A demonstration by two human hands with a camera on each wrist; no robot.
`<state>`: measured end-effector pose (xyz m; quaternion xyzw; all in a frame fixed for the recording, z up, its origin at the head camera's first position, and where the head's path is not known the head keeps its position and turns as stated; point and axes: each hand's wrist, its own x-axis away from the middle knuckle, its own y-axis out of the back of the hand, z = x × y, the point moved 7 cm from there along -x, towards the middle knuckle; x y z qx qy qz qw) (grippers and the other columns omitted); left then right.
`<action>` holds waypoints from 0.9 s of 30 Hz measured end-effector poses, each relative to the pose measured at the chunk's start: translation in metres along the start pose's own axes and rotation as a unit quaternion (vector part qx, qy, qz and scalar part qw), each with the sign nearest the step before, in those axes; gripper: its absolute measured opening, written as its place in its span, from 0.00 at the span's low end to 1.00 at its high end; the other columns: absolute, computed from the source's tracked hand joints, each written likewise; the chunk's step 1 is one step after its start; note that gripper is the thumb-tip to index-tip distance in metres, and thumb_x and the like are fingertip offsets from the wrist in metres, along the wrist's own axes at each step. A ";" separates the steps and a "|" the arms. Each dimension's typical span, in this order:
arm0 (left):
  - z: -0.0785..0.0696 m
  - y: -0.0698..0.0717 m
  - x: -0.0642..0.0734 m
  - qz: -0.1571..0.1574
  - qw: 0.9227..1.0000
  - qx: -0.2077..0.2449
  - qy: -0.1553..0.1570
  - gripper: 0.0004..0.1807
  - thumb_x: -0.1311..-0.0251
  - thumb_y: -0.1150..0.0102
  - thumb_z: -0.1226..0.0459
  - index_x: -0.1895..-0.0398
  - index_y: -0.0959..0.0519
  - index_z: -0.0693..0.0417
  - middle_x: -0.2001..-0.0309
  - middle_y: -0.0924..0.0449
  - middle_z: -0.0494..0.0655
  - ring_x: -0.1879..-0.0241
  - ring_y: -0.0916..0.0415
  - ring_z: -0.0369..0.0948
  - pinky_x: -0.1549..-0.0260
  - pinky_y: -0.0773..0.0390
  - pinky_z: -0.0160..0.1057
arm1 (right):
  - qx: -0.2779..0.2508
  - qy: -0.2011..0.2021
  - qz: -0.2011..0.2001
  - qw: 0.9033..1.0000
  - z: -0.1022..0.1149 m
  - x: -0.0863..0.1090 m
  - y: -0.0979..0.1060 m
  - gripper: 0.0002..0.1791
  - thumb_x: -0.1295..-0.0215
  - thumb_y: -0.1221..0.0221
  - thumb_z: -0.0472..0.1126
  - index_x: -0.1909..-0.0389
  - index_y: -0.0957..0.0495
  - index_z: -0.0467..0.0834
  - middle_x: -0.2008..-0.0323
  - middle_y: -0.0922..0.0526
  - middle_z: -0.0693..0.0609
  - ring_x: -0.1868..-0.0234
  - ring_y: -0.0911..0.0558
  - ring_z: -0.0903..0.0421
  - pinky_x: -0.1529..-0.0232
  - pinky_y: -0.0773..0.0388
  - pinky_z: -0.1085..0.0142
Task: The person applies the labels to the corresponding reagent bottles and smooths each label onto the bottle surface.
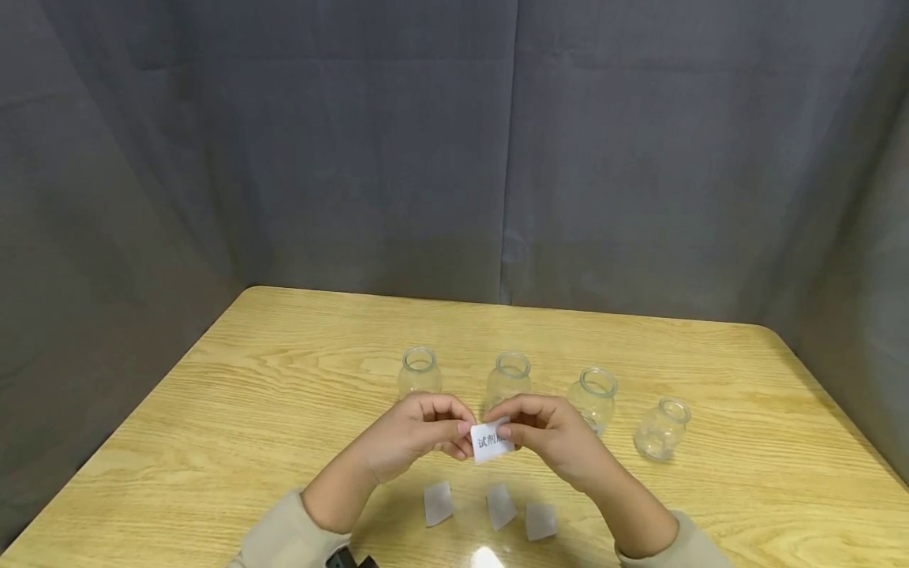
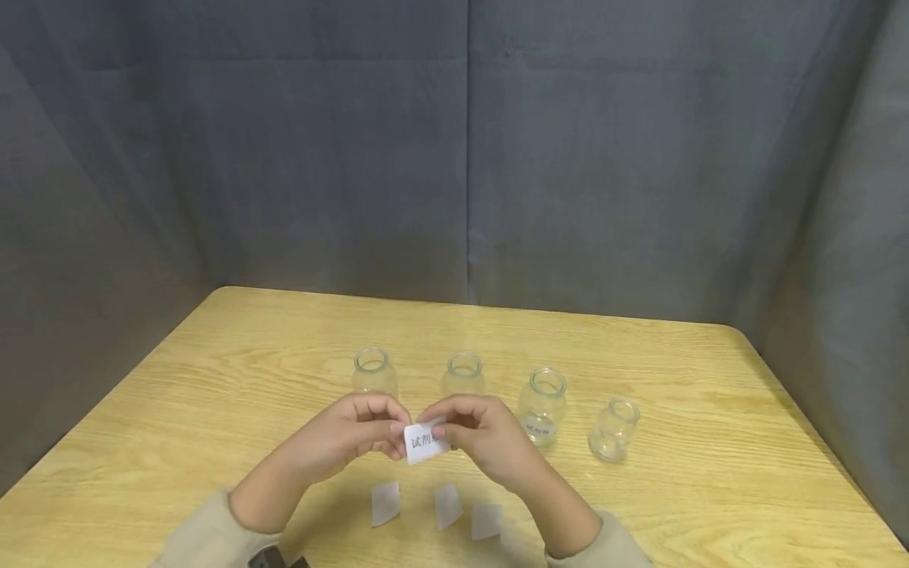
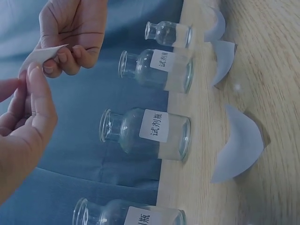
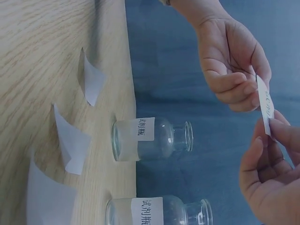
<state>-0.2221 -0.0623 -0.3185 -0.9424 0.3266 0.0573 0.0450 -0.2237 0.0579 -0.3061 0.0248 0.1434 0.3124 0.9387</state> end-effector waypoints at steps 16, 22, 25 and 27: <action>0.003 0.000 -0.004 0.005 1.000 0.014 -0.012 0.14 0.45 0.50 0.72 0.67 0.34 0.83 0.72 0.25 0.48 0.72 0.26 0.38 0.70 0.25 0.33 | 0.006 -0.022 -0.018 1.000 -0.009 0.000 0.006 0.14 0.45 0.46 0.31 0.61 0.30 0.24 0.63 0.25 0.49 0.68 0.25 0.58 0.67 0.26 0.67; 0.012 0.008 -0.003 -0.044 0.999 -0.019 0.015 0.12 0.46 0.48 0.72 0.67 0.31 0.79 0.73 0.25 0.48 0.71 0.27 0.39 0.67 0.25 0.36 | 0.014 -0.066 -0.062 0.996 -0.018 0.001 0.012 0.15 0.47 0.43 0.33 0.60 0.30 0.27 0.68 0.27 0.46 0.70 0.28 0.57 0.66 0.27 0.68; 0.015 0.012 -0.003 -0.055 0.998 -0.023 0.009 0.12 0.47 0.48 0.71 0.67 0.31 0.78 0.73 0.25 0.48 0.70 0.27 0.39 0.66 0.25 0.36 | 0.019 -0.076 -0.077 0.994 -0.020 0.004 0.016 0.16 0.47 0.43 0.33 0.60 0.30 0.27 0.69 0.27 0.46 0.70 0.29 0.56 0.65 0.27 0.69; 0.015 0.014 -0.004 -0.057 0.998 -0.025 0.002 0.13 0.47 0.47 0.71 0.67 0.31 0.78 0.73 0.25 0.48 0.70 0.28 0.39 0.66 0.25 0.36 | 0.026 -0.078 -0.086 0.993 -0.020 0.004 0.019 0.16 0.47 0.42 0.33 0.61 0.31 0.27 0.68 0.27 0.46 0.69 0.28 0.56 0.65 0.28 0.69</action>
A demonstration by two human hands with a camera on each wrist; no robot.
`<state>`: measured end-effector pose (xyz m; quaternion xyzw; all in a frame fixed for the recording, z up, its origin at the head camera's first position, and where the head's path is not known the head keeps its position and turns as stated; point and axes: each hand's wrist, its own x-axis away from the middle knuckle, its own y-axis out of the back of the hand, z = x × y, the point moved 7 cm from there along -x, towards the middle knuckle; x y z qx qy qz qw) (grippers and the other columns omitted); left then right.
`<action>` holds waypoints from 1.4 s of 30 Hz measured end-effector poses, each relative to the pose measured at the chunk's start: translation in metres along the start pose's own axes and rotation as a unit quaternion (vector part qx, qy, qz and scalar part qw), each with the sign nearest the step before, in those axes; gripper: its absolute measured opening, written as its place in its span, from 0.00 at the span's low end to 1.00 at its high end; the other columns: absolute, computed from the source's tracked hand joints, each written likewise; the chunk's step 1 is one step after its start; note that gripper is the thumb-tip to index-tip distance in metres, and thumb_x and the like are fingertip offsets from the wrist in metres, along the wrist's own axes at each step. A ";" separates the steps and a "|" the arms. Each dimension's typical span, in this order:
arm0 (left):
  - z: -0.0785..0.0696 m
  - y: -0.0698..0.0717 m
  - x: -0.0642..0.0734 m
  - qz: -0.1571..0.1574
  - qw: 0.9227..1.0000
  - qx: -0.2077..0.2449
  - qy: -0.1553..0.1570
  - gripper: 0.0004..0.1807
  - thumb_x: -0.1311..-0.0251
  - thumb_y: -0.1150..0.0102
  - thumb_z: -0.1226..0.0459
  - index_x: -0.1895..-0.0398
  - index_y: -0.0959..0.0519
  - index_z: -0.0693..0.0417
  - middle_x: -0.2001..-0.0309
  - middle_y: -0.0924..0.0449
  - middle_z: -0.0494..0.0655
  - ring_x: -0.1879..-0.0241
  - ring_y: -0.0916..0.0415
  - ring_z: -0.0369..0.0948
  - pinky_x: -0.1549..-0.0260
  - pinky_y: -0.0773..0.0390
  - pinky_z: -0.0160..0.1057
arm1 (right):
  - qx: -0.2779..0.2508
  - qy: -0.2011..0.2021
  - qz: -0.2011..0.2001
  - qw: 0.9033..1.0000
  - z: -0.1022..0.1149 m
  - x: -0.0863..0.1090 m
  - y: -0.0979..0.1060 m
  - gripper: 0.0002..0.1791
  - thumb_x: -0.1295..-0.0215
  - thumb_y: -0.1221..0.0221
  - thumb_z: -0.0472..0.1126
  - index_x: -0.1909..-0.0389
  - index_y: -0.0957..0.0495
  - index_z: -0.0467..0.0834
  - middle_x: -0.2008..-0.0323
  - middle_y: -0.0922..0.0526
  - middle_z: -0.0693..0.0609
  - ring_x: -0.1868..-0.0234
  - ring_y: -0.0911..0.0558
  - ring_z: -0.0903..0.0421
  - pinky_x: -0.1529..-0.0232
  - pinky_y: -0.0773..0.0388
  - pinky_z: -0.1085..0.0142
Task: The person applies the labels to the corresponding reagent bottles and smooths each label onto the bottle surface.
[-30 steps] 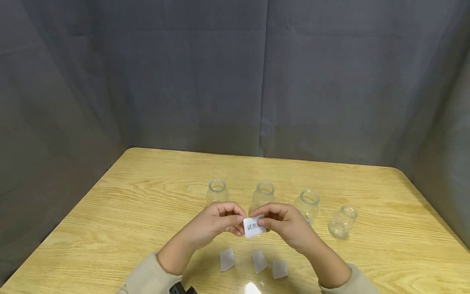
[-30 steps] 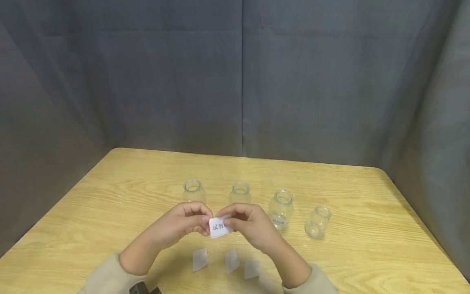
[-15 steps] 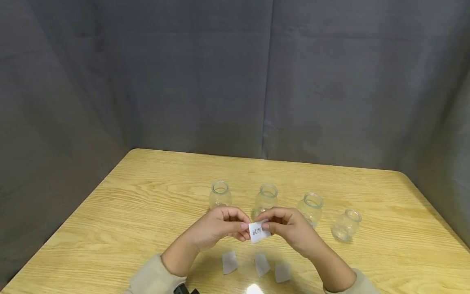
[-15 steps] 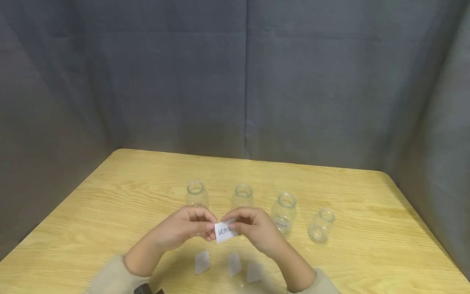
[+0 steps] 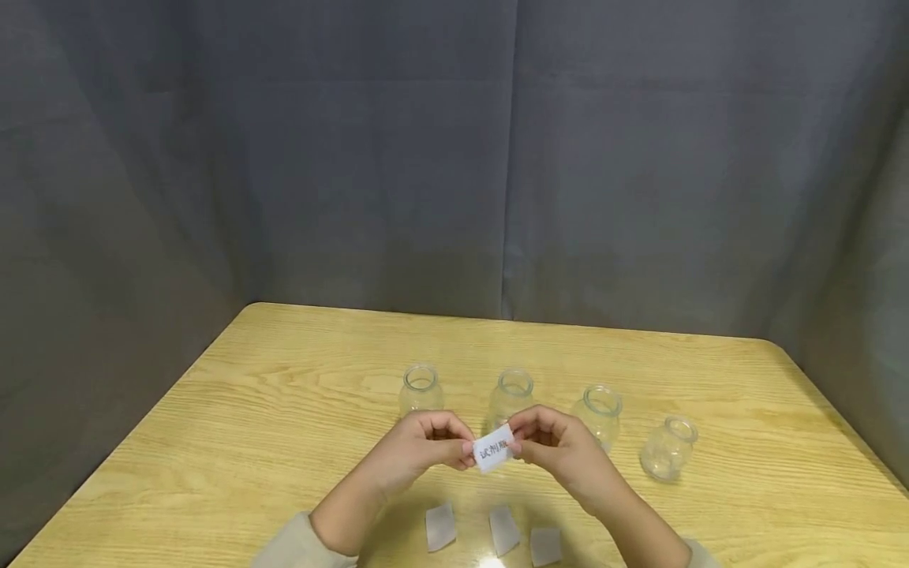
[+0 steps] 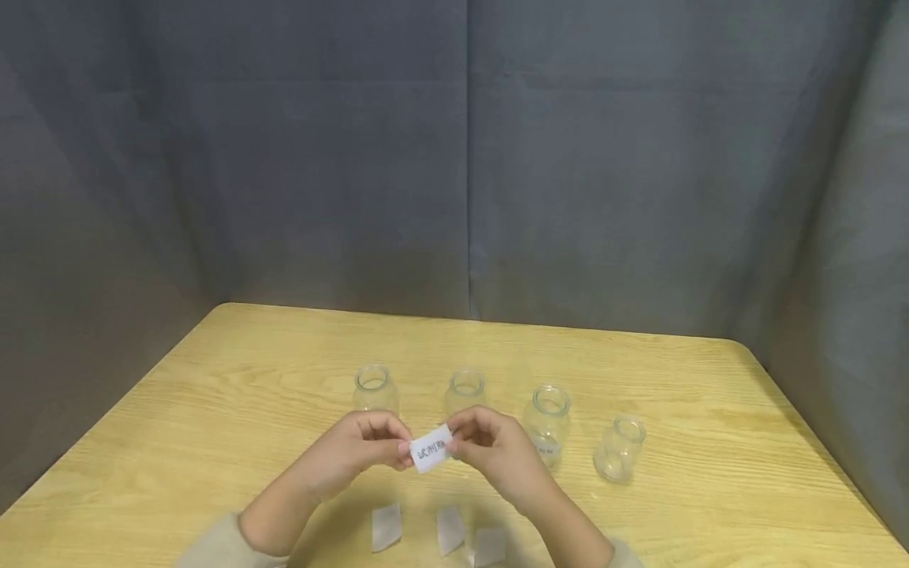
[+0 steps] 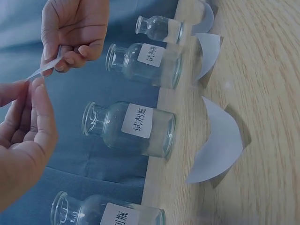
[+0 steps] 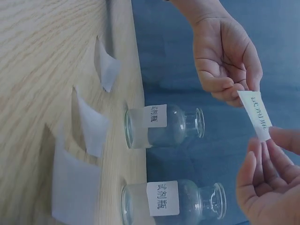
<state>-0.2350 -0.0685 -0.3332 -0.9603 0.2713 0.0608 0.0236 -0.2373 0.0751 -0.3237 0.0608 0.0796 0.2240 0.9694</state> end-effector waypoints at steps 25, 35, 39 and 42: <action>0.011 -0.015 -0.007 0.004 0.999 -0.006 0.037 0.11 0.49 0.45 0.71 0.69 0.30 0.76 0.73 0.26 0.47 0.70 0.27 0.40 0.65 0.26 0.39 | 0.011 -0.012 0.043 0.999 -0.010 0.005 -0.019 0.18 0.50 0.39 0.37 0.60 0.32 0.32 0.66 0.28 0.45 0.65 0.28 0.51 0.63 0.27 0.67; 0.013 -0.017 -0.008 0.013 0.999 -0.008 0.040 0.10 0.47 0.47 0.71 0.69 0.29 0.74 0.73 0.26 0.48 0.70 0.27 0.40 0.64 0.26 0.39 | 0.016 -0.006 0.051 0.999 -0.011 0.007 -0.017 0.14 0.46 0.43 0.34 0.60 0.31 0.32 0.68 0.27 0.45 0.67 0.27 0.53 0.65 0.28 0.67; 0.015 -0.017 -0.007 0.010 0.999 0.000 0.045 0.09 0.47 0.48 0.71 0.69 0.30 0.74 0.72 0.27 0.48 0.70 0.27 0.40 0.64 0.26 0.40 | 0.011 -0.002 0.052 0.999 -0.012 0.009 -0.014 0.13 0.45 0.46 0.31 0.59 0.32 0.31 0.72 0.28 0.46 0.71 0.27 0.55 0.67 0.27 0.66; 0.017 -0.018 -0.007 0.012 0.999 0.007 0.051 0.08 0.46 0.49 0.71 0.69 0.31 0.73 0.72 0.28 0.49 0.69 0.28 0.40 0.63 0.26 0.40 | 0.011 0.003 0.056 0.998 -0.013 0.011 -0.012 0.13 0.45 0.46 0.30 0.58 0.32 0.31 0.73 0.29 0.46 0.72 0.27 0.57 0.68 0.27 0.66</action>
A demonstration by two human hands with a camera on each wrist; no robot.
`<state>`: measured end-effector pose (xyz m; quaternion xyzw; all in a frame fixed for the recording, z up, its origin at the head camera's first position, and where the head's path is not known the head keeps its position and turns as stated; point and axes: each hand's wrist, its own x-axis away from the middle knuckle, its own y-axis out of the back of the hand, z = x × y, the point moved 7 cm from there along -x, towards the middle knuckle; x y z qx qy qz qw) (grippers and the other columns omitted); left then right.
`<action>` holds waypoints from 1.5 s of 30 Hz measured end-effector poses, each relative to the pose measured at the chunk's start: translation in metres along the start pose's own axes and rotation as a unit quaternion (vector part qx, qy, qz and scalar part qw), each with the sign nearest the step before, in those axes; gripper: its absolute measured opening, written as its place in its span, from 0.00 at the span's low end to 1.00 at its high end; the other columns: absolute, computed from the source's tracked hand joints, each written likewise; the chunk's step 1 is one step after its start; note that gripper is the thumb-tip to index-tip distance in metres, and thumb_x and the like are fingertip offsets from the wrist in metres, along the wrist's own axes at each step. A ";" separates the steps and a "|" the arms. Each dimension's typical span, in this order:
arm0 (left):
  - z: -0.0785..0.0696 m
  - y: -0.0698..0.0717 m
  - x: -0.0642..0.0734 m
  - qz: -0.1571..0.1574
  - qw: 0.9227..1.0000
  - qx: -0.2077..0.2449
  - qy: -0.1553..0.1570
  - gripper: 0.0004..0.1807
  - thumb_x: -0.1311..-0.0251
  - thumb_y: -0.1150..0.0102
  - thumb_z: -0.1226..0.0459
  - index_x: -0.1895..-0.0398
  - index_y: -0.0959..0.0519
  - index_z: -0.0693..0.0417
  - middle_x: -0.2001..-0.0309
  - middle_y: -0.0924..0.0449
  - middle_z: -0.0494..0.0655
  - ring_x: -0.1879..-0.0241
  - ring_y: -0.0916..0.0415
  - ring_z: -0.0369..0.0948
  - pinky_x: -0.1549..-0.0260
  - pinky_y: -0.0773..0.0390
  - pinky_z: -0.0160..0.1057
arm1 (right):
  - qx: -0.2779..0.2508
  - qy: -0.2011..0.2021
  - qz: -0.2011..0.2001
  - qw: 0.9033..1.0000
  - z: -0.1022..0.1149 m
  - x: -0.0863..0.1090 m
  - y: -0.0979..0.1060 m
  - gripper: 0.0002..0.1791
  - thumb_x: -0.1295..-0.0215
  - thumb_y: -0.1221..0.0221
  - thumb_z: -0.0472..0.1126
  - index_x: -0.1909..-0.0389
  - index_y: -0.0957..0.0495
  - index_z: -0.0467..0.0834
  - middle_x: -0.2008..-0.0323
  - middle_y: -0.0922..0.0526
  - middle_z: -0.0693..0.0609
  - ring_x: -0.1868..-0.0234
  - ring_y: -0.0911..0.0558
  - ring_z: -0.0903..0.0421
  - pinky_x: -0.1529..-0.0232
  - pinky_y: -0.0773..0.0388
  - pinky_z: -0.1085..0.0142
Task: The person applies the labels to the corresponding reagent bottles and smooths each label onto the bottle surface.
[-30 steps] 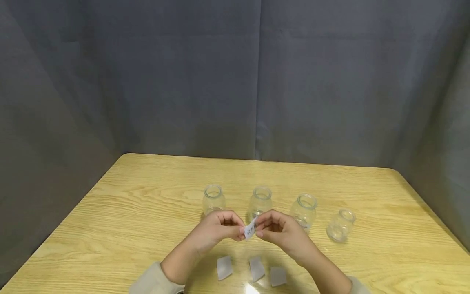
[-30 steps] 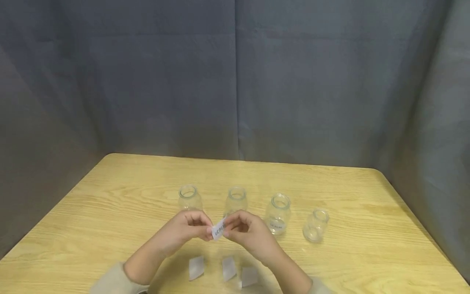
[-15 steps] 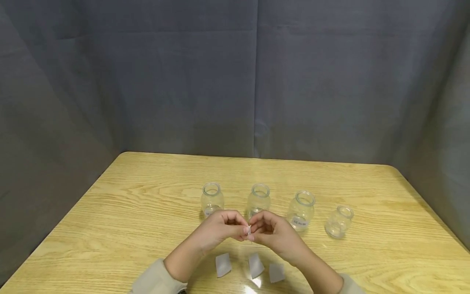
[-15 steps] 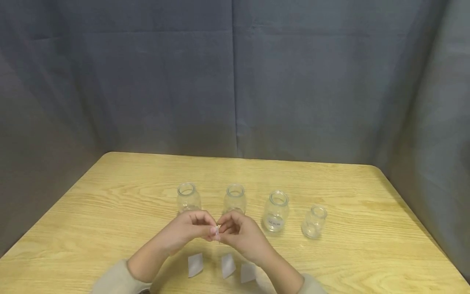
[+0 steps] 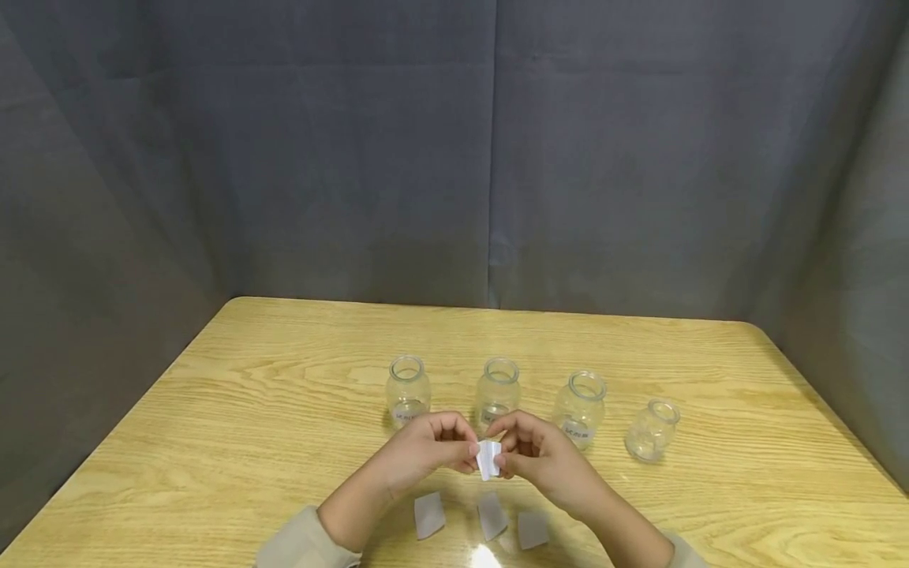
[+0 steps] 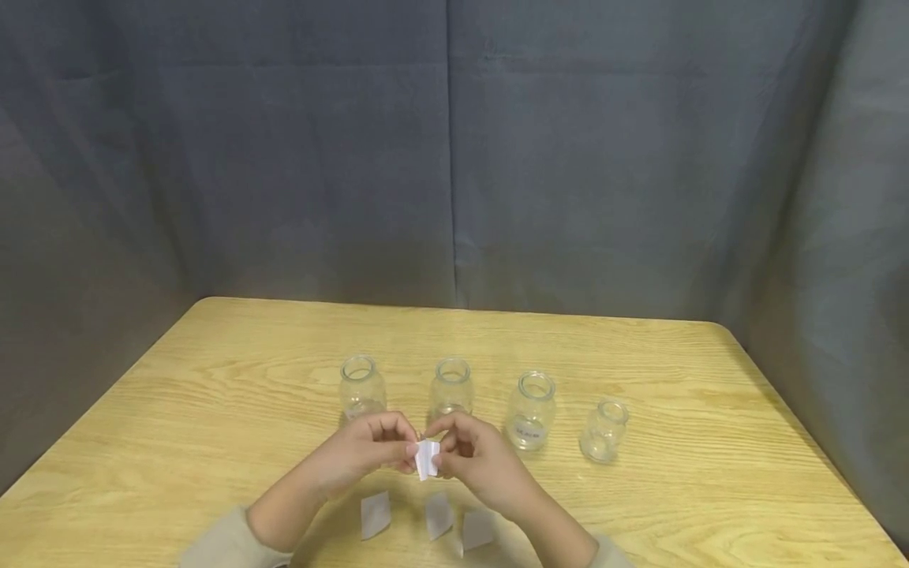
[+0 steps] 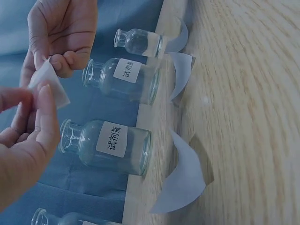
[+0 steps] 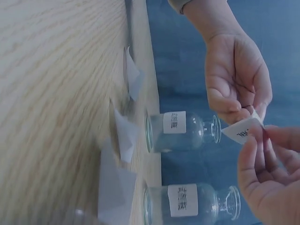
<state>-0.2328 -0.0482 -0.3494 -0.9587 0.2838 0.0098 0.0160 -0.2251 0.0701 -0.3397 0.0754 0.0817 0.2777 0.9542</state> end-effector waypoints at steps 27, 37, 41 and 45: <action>0.011 -0.019 -0.006 0.004 0.999 -0.007 0.035 0.07 0.50 0.48 0.74 0.68 0.33 0.67 0.75 0.32 0.49 0.73 0.30 0.40 0.67 0.25 0.38 | 0.020 0.024 0.027 0.999 -0.009 0.028 0.034 0.13 0.44 0.46 0.35 0.62 0.26 0.29 0.63 0.23 0.42 0.63 0.22 0.56 0.62 0.26 0.58; 0.011 -0.024 -0.011 -0.006 1.000 0.002 0.029 0.07 0.48 0.47 0.73 0.67 0.31 0.68 0.74 0.32 0.48 0.72 0.30 0.39 0.66 0.25 0.37 | 0.064 0.017 -0.031 0.997 -0.004 0.045 0.062 0.12 0.43 0.46 0.38 0.64 0.26 0.31 0.57 0.24 0.42 0.54 0.26 0.62 0.58 0.28 0.66; 0.015 -0.031 -0.014 0.007 0.999 -0.004 0.035 0.07 0.49 0.46 0.73 0.67 0.31 0.68 0.74 0.31 0.48 0.73 0.28 0.39 0.67 0.25 0.36 | 0.089 0.007 -0.055 0.995 -0.003 0.051 0.072 0.12 0.43 0.46 0.40 0.65 0.27 0.33 0.60 0.23 0.46 0.57 0.25 0.58 0.58 0.28 0.66; 0.020 -0.043 -0.020 0.047 0.998 -0.028 0.032 0.06 0.48 0.47 0.73 0.67 0.31 0.67 0.74 0.31 0.48 0.74 0.27 0.38 0.69 0.24 0.35 | 0.090 0.003 -0.069 0.994 -0.008 0.059 0.079 0.12 0.42 0.47 0.39 0.64 0.29 0.33 0.66 0.25 0.49 0.63 0.26 0.57 0.61 0.27 0.66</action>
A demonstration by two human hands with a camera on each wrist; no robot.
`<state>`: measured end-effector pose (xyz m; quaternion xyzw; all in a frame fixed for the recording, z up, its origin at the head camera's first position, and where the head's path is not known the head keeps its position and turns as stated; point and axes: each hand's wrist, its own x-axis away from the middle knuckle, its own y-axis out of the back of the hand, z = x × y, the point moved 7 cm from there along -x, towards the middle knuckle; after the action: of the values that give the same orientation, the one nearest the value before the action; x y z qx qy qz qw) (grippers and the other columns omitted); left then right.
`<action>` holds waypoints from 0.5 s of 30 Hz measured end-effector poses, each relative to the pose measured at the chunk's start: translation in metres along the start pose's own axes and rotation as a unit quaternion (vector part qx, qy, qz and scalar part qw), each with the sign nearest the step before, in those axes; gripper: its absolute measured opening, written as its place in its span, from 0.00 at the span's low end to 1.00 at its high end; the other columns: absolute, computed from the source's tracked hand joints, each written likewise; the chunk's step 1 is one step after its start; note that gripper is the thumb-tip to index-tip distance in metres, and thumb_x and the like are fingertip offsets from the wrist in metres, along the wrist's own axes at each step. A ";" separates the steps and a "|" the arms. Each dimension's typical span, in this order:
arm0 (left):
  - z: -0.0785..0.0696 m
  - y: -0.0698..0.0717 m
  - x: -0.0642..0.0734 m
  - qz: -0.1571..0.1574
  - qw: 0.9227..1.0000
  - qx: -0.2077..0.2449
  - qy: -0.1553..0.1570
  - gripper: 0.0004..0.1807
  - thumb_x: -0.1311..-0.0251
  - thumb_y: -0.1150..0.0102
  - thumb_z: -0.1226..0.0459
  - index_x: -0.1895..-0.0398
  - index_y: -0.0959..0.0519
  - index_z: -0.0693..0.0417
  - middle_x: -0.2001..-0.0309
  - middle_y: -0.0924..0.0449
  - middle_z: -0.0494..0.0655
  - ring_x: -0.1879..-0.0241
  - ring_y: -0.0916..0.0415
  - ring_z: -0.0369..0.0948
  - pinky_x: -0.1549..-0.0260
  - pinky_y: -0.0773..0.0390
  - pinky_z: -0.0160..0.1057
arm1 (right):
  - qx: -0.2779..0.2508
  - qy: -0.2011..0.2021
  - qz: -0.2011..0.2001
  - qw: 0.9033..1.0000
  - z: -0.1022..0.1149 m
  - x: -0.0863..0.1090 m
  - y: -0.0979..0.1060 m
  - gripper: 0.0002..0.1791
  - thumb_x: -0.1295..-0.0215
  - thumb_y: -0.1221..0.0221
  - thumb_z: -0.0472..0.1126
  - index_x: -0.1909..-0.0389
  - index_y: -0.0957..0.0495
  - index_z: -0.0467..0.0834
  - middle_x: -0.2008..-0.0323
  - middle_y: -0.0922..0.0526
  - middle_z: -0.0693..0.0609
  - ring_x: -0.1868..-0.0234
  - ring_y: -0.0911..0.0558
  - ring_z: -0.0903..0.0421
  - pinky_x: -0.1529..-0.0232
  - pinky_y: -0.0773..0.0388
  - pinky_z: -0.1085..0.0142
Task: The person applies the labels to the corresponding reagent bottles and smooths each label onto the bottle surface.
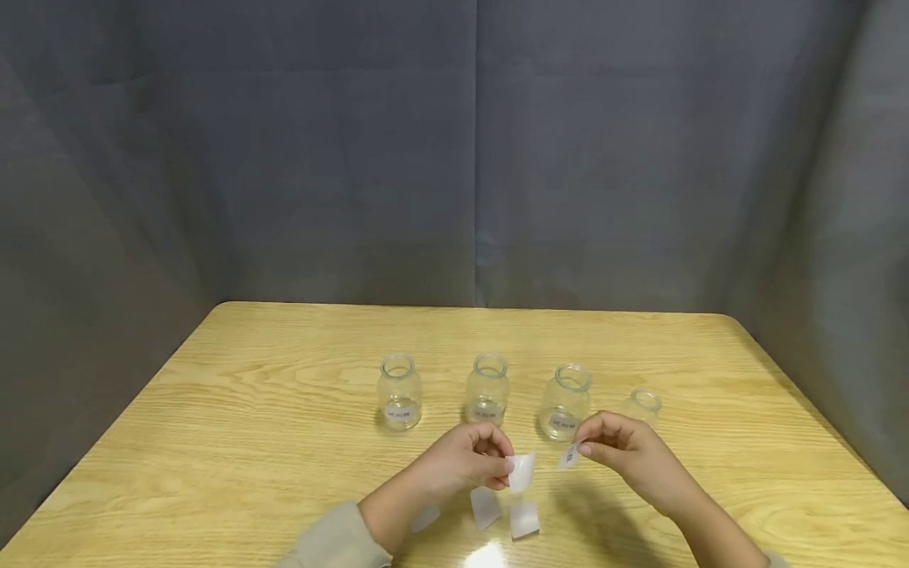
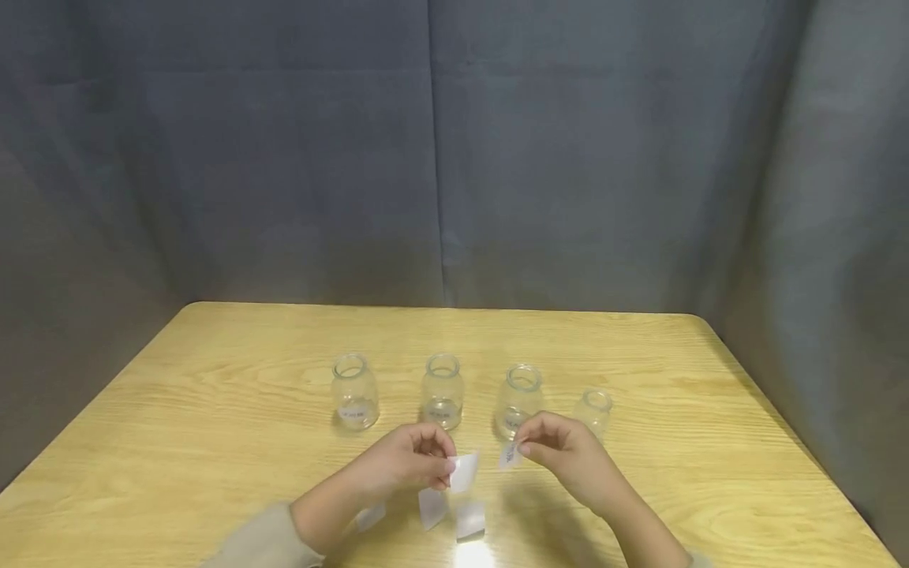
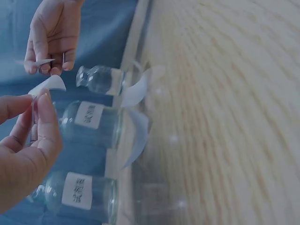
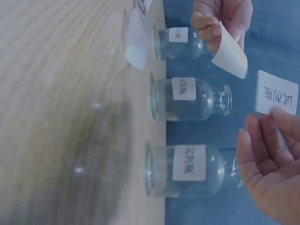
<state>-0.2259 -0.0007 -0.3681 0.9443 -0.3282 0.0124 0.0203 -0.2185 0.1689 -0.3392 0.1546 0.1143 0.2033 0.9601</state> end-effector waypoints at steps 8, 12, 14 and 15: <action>0.012 -0.023 -0.013 0.023 0.999 -0.001 0.030 0.04 0.50 0.46 0.75 0.71 0.29 0.68 0.78 0.30 0.46 0.78 0.28 0.37 0.73 0.24 0.35 | -0.035 -0.014 0.014 0.999 -0.018 0.008 0.001 0.12 0.42 0.48 0.33 0.61 0.34 0.27 0.68 0.29 0.45 0.69 0.27 0.57 0.68 0.26 0.65; 0.014 -0.033 -0.019 0.025 0.998 -0.019 0.045 0.03 0.51 0.46 0.75 0.71 0.28 0.67 0.79 0.29 0.45 0.79 0.28 0.37 0.73 0.23 0.35 | -0.032 -0.013 0.017 0.999 -0.020 0.009 0.002 0.13 0.42 0.48 0.33 0.59 0.34 0.28 0.69 0.29 0.45 0.70 0.28 0.57 0.71 0.27 0.66; 0.013 -0.038 -0.022 0.036 0.998 -0.033 0.046 0.03 0.50 0.46 0.74 0.71 0.28 0.66 0.79 0.29 0.44 0.79 0.28 0.36 0.73 0.23 0.34 | -0.028 -0.019 0.012 0.999 -0.020 0.010 0.004 0.15 0.43 0.47 0.33 0.58 0.35 0.28 0.68 0.29 0.45 0.70 0.28 0.58 0.70 0.27 0.66; 0.013 -0.041 -0.023 0.041 0.997 -0.041 0.046 0.03 0.50 0.46 0.74 0.71 0.28 0.66 0.79 0.29 0.43 0.79 0.28 0.36 0.74 0.24 0.34 | -0.026 -0.025 0.007 0.999 -0.021 0.010 0.005 0.16 0.44 0.46 0.33 0.57 0.35 0.28 0.68 0.29 0.44 0.70 0.27 0.58 0.70 0.27 0.65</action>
<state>-0.2189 0.0449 -0.3829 0.9269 -0.3655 0.0436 0.0733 -0.2170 0.1830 -0.3582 0.1355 0.0841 0.2090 0.9648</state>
